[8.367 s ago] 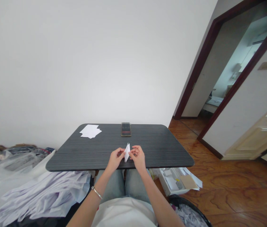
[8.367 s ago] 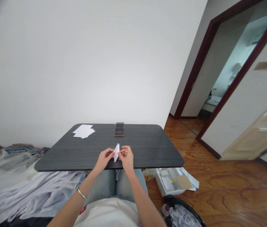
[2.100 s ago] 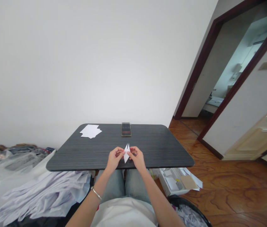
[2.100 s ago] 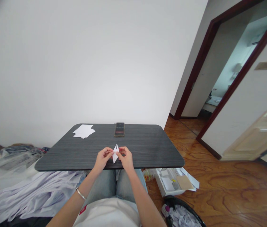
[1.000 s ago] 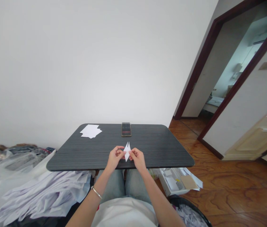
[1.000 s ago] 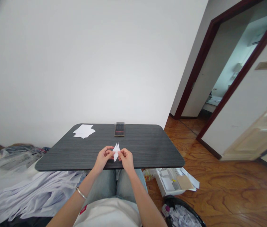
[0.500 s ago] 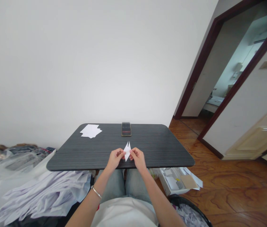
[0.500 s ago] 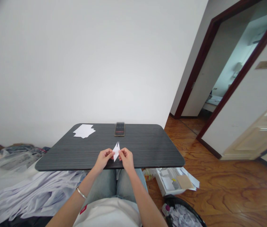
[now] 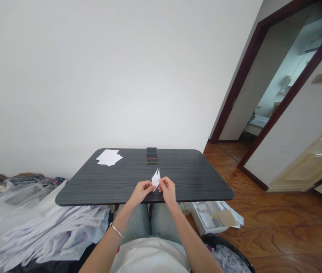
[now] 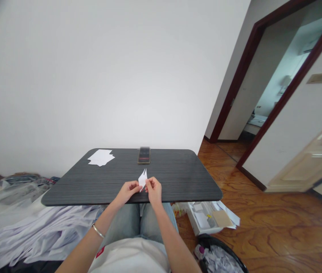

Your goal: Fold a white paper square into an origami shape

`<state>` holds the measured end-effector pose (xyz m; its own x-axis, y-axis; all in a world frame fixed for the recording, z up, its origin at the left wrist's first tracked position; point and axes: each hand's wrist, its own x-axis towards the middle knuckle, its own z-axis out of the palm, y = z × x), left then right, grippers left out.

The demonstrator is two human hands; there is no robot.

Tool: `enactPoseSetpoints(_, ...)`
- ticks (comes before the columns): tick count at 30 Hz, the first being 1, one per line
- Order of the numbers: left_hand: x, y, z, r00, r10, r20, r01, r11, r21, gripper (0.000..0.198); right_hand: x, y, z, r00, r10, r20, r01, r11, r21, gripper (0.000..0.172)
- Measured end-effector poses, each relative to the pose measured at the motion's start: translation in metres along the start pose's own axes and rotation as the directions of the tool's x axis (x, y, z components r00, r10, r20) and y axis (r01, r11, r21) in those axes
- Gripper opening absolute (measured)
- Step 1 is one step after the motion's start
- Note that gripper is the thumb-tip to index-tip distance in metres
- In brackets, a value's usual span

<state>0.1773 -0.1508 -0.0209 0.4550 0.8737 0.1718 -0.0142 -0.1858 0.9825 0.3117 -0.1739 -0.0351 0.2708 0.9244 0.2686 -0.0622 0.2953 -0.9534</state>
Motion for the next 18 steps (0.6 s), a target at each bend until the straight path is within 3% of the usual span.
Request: enactPoseSetpoints(18,0.0005,-0.0060,0.0005,1.000,-0.012,-0.001,0.012,0.999,0.042,0.026,0.0029,0.0002,0.0002,0.998,0.033,0.049,-0.035,0.999,0.037,0.025)
